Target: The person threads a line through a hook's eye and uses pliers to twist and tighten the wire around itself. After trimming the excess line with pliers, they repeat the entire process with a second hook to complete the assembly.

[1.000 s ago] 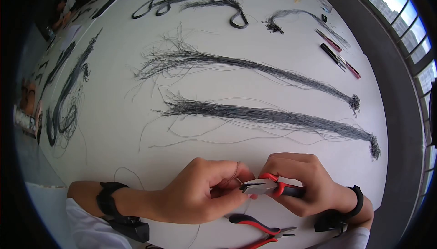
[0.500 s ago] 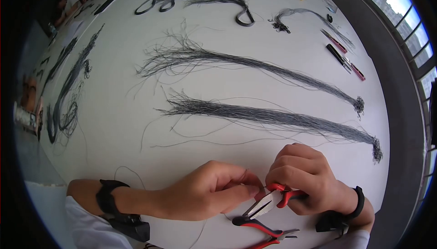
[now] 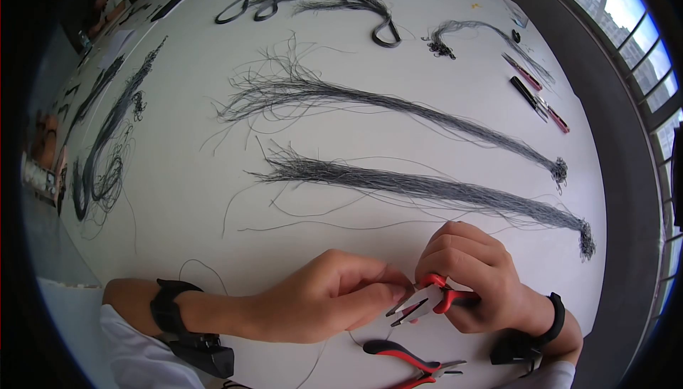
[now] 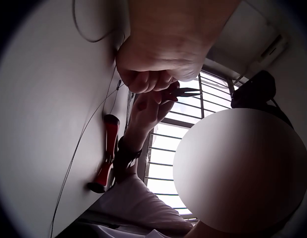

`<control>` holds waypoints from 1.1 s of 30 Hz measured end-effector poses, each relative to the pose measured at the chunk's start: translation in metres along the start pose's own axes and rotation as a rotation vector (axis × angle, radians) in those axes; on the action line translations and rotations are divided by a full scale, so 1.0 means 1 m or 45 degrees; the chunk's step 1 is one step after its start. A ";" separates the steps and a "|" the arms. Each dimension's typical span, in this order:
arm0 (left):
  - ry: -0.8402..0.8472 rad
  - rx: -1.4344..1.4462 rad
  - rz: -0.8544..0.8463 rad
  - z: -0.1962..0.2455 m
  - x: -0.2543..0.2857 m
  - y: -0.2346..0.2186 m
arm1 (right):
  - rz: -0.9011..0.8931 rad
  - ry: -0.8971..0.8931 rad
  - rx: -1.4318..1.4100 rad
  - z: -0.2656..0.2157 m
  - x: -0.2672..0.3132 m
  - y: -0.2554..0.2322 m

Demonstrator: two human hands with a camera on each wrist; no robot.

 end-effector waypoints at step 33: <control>0.461 -0.356 0.457 -0.003 0.004 0.003 | 0.194 0.315 0.415 -0.020 0.004 0.011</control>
Point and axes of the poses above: each hand's wrist, its own x-axis away from the middle knuckle, its own y-axis out of the palm, z = x × y, the point moved 1 cm from there along -x, towards the middle knuckle, and after that the axes turned 4 degrees about -x, right-handed, at the moved point
